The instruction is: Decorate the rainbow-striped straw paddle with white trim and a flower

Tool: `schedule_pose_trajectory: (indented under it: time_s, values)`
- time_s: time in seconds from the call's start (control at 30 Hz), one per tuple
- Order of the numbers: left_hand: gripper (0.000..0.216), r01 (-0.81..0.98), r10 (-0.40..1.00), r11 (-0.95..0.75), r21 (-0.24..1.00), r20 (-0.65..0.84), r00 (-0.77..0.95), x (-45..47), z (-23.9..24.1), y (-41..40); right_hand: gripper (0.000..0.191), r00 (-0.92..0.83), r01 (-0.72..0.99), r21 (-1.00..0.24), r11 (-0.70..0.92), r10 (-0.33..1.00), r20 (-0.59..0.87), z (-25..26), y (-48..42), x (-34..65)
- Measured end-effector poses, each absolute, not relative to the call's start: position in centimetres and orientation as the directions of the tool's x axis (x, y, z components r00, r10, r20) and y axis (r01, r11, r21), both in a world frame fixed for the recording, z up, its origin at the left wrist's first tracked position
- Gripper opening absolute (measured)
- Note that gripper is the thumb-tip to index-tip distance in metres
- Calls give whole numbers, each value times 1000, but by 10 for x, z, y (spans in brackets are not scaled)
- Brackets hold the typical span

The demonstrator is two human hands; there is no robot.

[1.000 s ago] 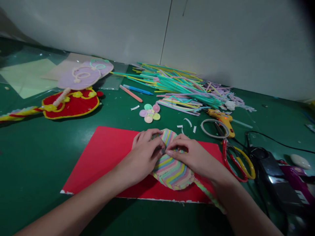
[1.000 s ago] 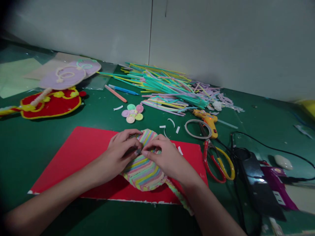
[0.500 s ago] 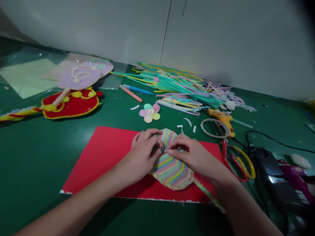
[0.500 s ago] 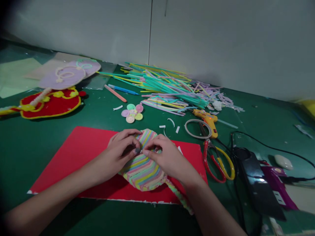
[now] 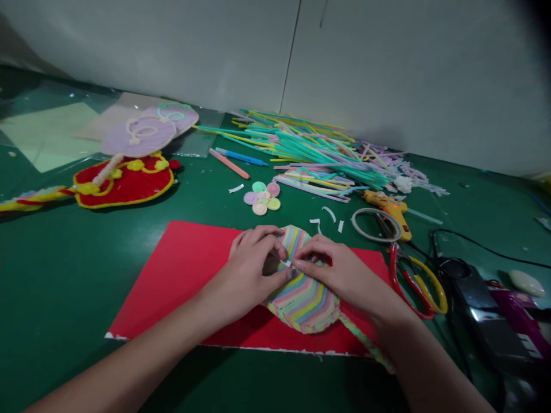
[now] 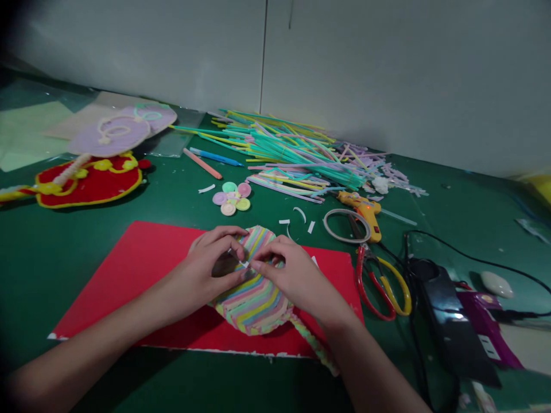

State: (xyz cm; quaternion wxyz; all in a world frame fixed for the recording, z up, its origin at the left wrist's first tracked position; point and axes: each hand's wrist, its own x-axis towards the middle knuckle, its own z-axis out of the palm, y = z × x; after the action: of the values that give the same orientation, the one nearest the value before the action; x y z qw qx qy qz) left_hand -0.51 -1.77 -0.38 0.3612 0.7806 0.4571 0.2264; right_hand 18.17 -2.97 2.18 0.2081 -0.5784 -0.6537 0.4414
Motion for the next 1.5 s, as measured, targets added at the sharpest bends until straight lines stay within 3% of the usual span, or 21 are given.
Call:
schedule_pose_trajectory:
  time_s: [0.3,0.63,0.97,1.5]
  values:
    - [6,576,848,-467,671,156,507,-9,5,-20,6,-282,589,-806,60,950,-135,24,-28,184]
    - [14,514,883,-386,766,146,445,-11,5,-16,12,-353,579,-775,251,935,39,24,-30,178]
    - [10,500,899,-336,798,113,423,-13,4,-15,6,-258,520,-836,175,965,41,17,-27,175]
    - [5,487,910,-269,831,55,410,-10,0,-13,8,-250,544,-818,188,967,56,16,-27,175]
